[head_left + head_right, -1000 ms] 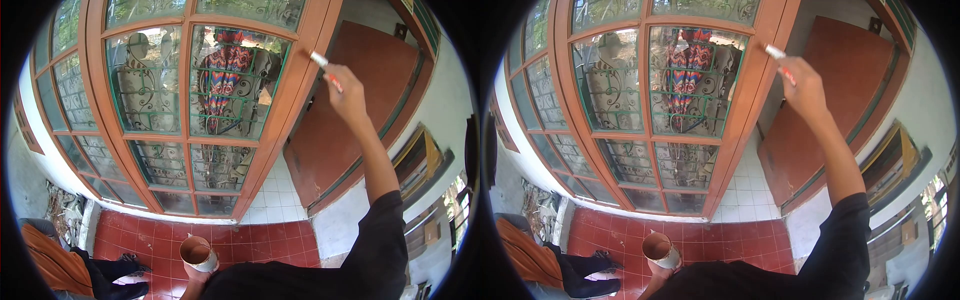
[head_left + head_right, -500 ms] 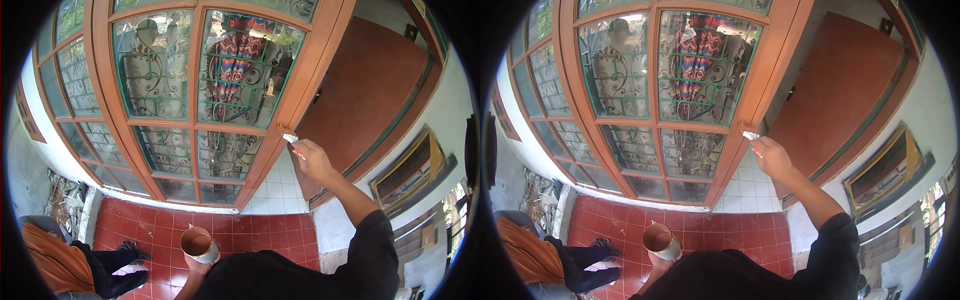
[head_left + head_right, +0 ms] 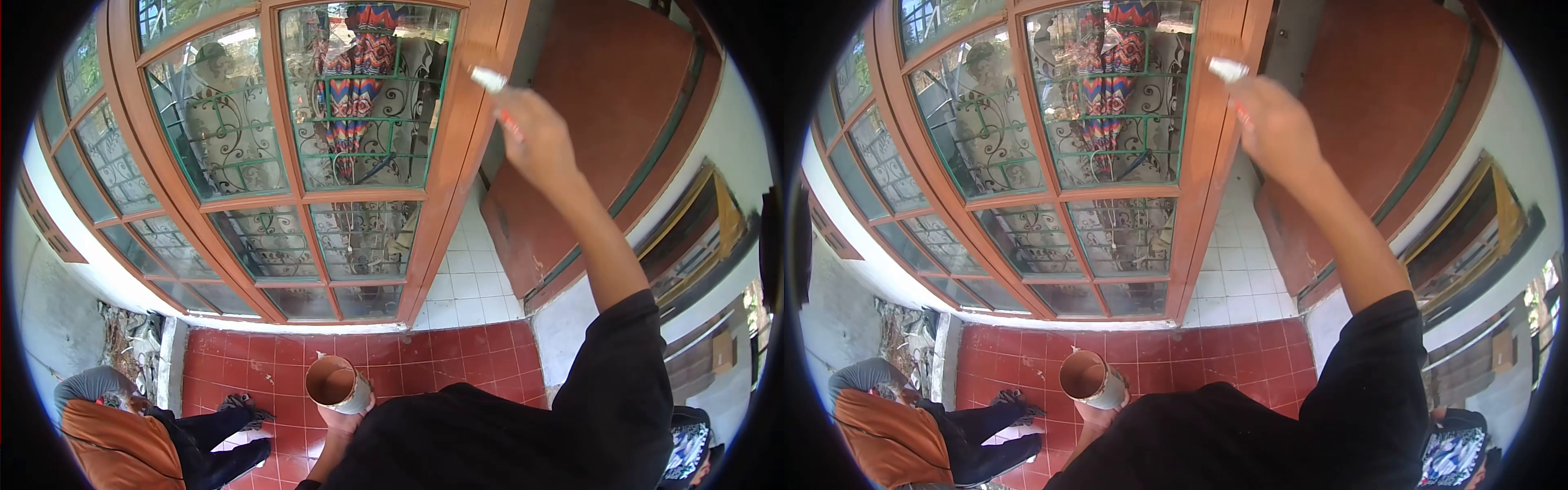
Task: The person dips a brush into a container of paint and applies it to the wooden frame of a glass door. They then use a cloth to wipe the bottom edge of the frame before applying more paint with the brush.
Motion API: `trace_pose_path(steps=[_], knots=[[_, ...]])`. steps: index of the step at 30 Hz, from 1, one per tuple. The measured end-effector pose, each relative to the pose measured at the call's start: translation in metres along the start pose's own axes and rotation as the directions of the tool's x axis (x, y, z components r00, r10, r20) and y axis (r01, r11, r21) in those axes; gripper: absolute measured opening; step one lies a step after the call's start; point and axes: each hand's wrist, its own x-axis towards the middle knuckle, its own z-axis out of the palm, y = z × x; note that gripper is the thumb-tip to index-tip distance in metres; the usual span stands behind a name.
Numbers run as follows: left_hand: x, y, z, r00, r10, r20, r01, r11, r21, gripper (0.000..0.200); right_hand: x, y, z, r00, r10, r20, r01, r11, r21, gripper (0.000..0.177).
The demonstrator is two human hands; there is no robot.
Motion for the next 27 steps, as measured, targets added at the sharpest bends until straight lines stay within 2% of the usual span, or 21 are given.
trace_pose_path(steps=[1, 4, 5, 6, 7, 11, 13, 15, 16, 18, 19, 21, 23, 25, 26, 27], knots=[[0.001, -0.003, 0.001, 1.000, 0.005, 0.000, -0.005, 1.000, -0.001, 0.070, -0.019, -0.008, 0.009, 0.997, -0.028, 0.074, 0.028, 1.000, -0.005, 0.020], [0.007, -0.007, -0.005, 0.998, 0.048, 0.049, -0.051, 0.997, 0.050, 0.071, -0.071, -0.040, 0.019, 0.954, 0.042, 0.296, -0.081, 0.990, 0.118, 0.020], [0.010, -0.001, -0.018, 0.992, 0.005, 0.127, -0.008, 1.000, 0.024, 0.073, -0.084, -0.046, 0.021, 0.955, 0.035, 0.295, -0.075, 0.989, 0.124, 0.020], [0.011, 0.000, -0.023, 0.978, -0.036, 0.204, 0.036, 0.999, 0.004, 0.075, -0.096, -0.052, 0.022, 0.923, 0.064, 0.380, -0.141, 0.973, 0.180, 0.022], [0.011, -0.001, -0.027, 0.978, -0.031, 0.207, 0.030, 1.000, 0.005, 0.075, -0.101, -0.053, 0.023, 0.883, 0.086, 0.461, -0.211, 0.950, 0.228, 0.025], [0.013, -0.002, -0.025, 0.970, -0.021, 0.241, 0.010, 0.999, 0.047, 0.075, -0.080, -0.034, 0.011, 0.891, 0.084, 0.446, -0.208, 0.949, 0.236, 0.022], [0.015, -0.006, -0.023, 0.967, -0.033, 0.251, 0.020, 0.998, 0.054, 0.075, -0.045, -0.010, 0.001, 0.955, 0.103, 0.279, -0.162, 0.967, 0.197, 0.020], [0.016, -0.008, -0.024, 0.985, -0.043, 0.169, 0.037, 0.999, 0.037, 0.075, -0.012, 0.008, -0.005, 0.986, 0.082, 0.142, -0.110, 0.974, 0.199, 0.020], [0.016, -0.011, -0.022, 0.986, -0.044, 0.162, 0.038, 0.998, 0.044, 0.075, 0.001, 0.012, -0.009, 0.986, 0.092, 0.142, -0.120, 0.973, 0.199, 0.020], [0.018, -0.017, -0.017, 0.983, -0.064, 0.169, 0.058, 0.998, 0.039, 0.074, 0.017, 0.014, -0.012, 0.999, 0.042, 0.014, -0.043, 0.993, 0.109, 0.022], [0.021, -0.019, -0.017, 0.984, -0.066, 0.164, 0.060, 0.997, 0.043, 0.074, 0.015, 0.010, -0.010, 0.999, 0.049, 0.015, -0.050, 0.993, 0.109, 0.022], [0.026, -0.023, -0.019, 0.954, -0.093, 0.284, 0.068, 0.993, 0.096, 0.074, 0.004, -0.002, -0.007, 0.999, -0.050, -0.011, 0.051, 0.995, 0.085, 0.021], [0.021, -0.029, -0.016, 0.964, -0.071, 0.256, 0.045, 0.993, 0.107, 0.074, -0.030, -0.017, 0.005, 0.962, -0.039, 0.270, 0.011, 0.994, 0.106, 0.023], [0.013, -0.039, 0.003, 0.972, -0.045, 0.229, 0.018, 0.992, 0.122, 0.073, -0.072, -0.030, 0.021, 0.897, -0.111, 0.428, 0.071, 0.991, 0.109, 0.023], [0.007, -0.051, 0.025, 0.996, 0.059, 0.074, -0.070, 0.985, 0.157, 0.069, -0.087, -0.035, 0.024, 0.851, -0.131, 0.508, 0.073, 0.988, 0.133, 0.023], [0.005, -0.057, 0.036, 0.983, 0.169, -0.076, -0.151, 0.968, 0.203, 0.069, -0.095, -0.039, 0.023, 0.852, -0.136, 0.506, 0.077, 0.988, 0.136, 0.023]])
